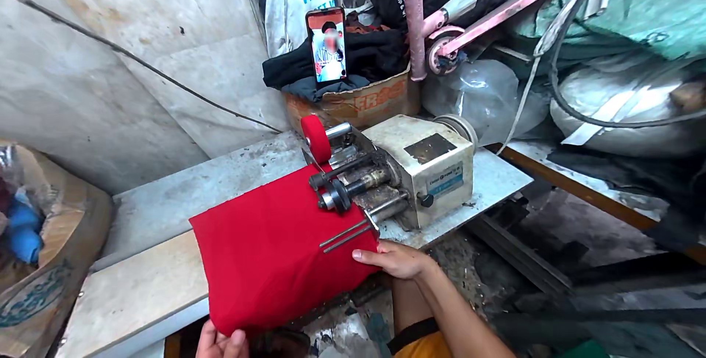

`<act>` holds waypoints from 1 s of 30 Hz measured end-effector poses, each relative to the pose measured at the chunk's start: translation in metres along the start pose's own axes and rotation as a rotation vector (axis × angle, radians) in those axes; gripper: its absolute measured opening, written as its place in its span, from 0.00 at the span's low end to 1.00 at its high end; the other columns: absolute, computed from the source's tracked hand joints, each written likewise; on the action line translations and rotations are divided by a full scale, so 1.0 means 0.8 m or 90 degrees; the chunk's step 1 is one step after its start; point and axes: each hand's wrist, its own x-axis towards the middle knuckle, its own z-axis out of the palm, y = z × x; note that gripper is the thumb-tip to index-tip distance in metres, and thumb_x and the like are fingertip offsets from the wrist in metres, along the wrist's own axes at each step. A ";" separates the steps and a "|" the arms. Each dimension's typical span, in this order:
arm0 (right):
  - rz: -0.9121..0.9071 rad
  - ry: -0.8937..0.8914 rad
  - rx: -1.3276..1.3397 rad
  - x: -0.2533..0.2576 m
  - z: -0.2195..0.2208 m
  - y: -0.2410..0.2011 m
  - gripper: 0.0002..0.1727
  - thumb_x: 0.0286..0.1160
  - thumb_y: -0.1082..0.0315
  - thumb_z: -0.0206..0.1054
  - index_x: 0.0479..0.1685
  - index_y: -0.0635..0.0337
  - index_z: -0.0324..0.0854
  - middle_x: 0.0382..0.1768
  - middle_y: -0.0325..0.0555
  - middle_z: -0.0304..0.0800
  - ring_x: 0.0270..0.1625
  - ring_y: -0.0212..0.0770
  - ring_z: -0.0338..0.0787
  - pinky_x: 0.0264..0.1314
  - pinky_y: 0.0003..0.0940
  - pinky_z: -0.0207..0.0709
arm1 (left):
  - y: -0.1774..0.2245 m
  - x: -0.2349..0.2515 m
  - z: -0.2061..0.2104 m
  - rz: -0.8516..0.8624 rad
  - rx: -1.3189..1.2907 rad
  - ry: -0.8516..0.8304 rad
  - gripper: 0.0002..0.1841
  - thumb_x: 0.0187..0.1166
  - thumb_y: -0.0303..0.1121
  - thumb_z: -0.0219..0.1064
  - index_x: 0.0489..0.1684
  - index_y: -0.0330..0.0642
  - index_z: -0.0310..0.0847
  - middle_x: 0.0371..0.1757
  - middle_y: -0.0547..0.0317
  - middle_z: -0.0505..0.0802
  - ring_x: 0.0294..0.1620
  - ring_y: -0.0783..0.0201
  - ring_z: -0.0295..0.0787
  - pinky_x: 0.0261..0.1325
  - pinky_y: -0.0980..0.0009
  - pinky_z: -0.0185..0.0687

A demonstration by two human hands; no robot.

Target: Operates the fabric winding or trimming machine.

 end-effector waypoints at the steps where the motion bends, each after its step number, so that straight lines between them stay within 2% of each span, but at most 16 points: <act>1: 0.006 0.002 -0.011 0.000 0.000 -0.001 0.16 0.89 0.55 0.59 0.60 0.54 0.84 0.51 0.31 0.95 0.57 0.24 0.91 0.69 0.29 0.84 | 0.000 0.000 -0.001 -0.008 0.025 0.004 0.20 0.77 0.40 0.74 0.67 0.63 0.80 0.58 0.75 0.95 0.59 0.75 0.91 0.66 0.72 0.86; 3: 0.013 0.007 -0.019 0.000 0.001 -0.002 0.16 0.89 0.55 0.59 0.59 0.55 0.84 0.50 0.31 0.95 0.57 0.23 0.91 0.68 0.29 0.84 | 0.003 -0.004 0.008 -0.038 0.116 -0.006 0.20 0.74 0.39 0.77 0.64 0.63 0.81 0.54 0.79 0.96 0.55 0.77 0.92 0.63 0.74 0.89; 7: 0.008 0.006 -0.004 -0.002 0.002 -0.002 0.16 0.90 0.56 0.58 0.61 0.55 0.83 0.52 0.31 0.95 0.58 0.24 0.91 0.69 0.29 0.83 | -0.008 -0.005 0.002 0.003 -0.001 0.006 0.18 0.79 0.39 0.72 0.67 0.63 0.81 0.58 0.74 0.95 0.60 0.75 0.91 0.67 0.72 0.86; 10: 0.002 0.003 0.010 -0.001 0.002 -0.003 0.15 0.90 0.58 0.58 0.62 0.55 0.83 0.52 0.31 0.95 0.58 0.24 0.91 0.70 0.29 0.83 | -0.007 -0.006 0.008 -0.033 0.124 0.021 0.18 0.75 0.33 0.75 0.62 0.60 0.82 0.52 0.78 0.96 0.53 0.76 0.93 0.60 0.74 0.89; 11: -0.001 0.004 0.013 -0.001 0.002 -0.003 0.15 0.90 0.58 0.58 0.62 0.55 0.83 0.51 0.31 0.95 0.57 0.24 0.91 0.69 0.30 0.84 | -0.006 -0.007 0.010 -0.041 0.124 0.012 0.18 0.74 0.33 0.76 0.61 0.60 0.83 0.52 0.78 0.96 0.53 0.76 0.93 0.61 0.74 0.89; 13: 0.000 0.006 0.007 -0.002 0.003 -0.004 0.16 0.90 0.57 0.58 0.61 0.55 0.83 0.50 0.31 0.95 0.56 0.24 0.92 0.67 0.29 0.85 | -0.007 -0.008 0.005 -0.025 0.042 0.018 0.18 0.77 0.38 0.74 0.65 0.65 0.83 0.56 0.76 0.96 0.57 0.75 0.92 0.65 0.72 0.87; 14: 0.003 0.009 0.003 -0.002 0.003 -0.005 0.16 0.90 0.56 0.58 0.61 0.55 0.83 0.49 0.31 0.95 0.55 0.24 0.92 0.66 0.29 0.85 | -0.009 -0.006 0.003 -0.007 0.027 0.029 0.16 0.78 0.38 0.73 0.63 0.65 0.83 0.55 0.75 0.96 0.57 0.75 0.92 0.65 0.72 0.87; 16: 0.008 0.014 0.001 -0.003 0.004 -0.004 0.16 0.89 0.56 0.58 0.62 0.56 0.82 0.50 0.31 0.95 0.56 0.24 0.92 0.67 0.29 0.85 | -0.009 -0.006 0.003 -0.002 0.096 0.029 0.17 0.77 0.36 0.74 0.62 0.62 0.82 0.52 0.77 0.96 0.54 0.76 0.92 0.61 0.74 0.88; 17: 0.009 0.015 0.000 -0.002 0.004 -0.004 0.17 0.89 0.56 0.58 0.62 0.56 0.82 0.51 0.32 0.95 0.56 0.25 0.92 0.67 0.30 0.84 | -0.007 -0.008 0.007 -0.007 0.135 0.013 0.20 0.75 0.35 0.75 0.65 0.60 0.81 0.53 0.78 0.96 0.54 0.75 0.93 0.62 0.73 0.89; 18: 0.008 0.017 -0.004 -0.002 0.004 -0.004 0.17 0.89 0.56 0.59 0.62 0.56 0.83 0.51 0.32 0.95 0.57 0.25 0.92 0.68 0.30 0.84 | -0.006 -0.010 0.009 -0.010 0.125 -0.001 0.22 0.74 0.37 0.77 0.66 0.62 0.81 0.54 0.79 0.96 0.56 0.76 0.93 0.63 0.73 0.89; 21: 0.016 0.015 -0.022 -0.002 0.003 -0.005 0.17 0.89 0.55 0.59 0.62 0.56 0.83 0.50 0.32 0.95 0.56 0.24 0.91 0.68 0.29 0.84 | -0.003 -0.012 0.003 0.021 0.017 0.010 0.19 0.77 0.42 0.75 0.66 0.67 0.82 0.57 0.77 0.95 0.59 0.76 0.91 0.67 0.72 0.86; 25: 0.027 0.010 -0.031 0.000 0.004 -0.006 0.17 0.89 0.54 0.58 0.61 0.55 0.83 0.50 0.31 0.95 0.56 0.24 0.91 0.67 0.29 0.84 | 0.000 -0.014 0.004 -0.024 0.190 -0.018 0.21 0.73 0.36 0.77 0.65 0.58 0.81 0.54 0.78 0.95 0.56 0.76 0.92 0.64 0.71 0.89; 28: 0.020 0.010 -0.033 -0.002 0.004 -0.007 0.16 0.89 0.55 0.58 0.59 0.54 0.84 0.48 0.30 0.95 0.55 0.23 0.92 0.66 0.28 0.84 | -0.002 -0.015 -0.002 -0.005 0.028 -0.004 0.19 0.77 0.43 0.74 0.67 0.66 0.82 0.58 0.77 0.95 0.60 0.77 0.90 0.67 0.72 0.86; 30: 0.013 0.006 -0.026 -0.002 0.004 -0.006 0.16 0.90 0.56 0.58 0.60 0.55 0.83 0.50 0.30 0.95 0.56 0.23 0.91 0.67 0.29 0.84 | -0.005 -0.013 -0.007 0.001 -0.003 -0.001 0.19 0.77 0.44 0.74 0.66 0.67 0.82 0.58 0.77 0.95 0.60 0.77 0.90 0.67 0.73 0.85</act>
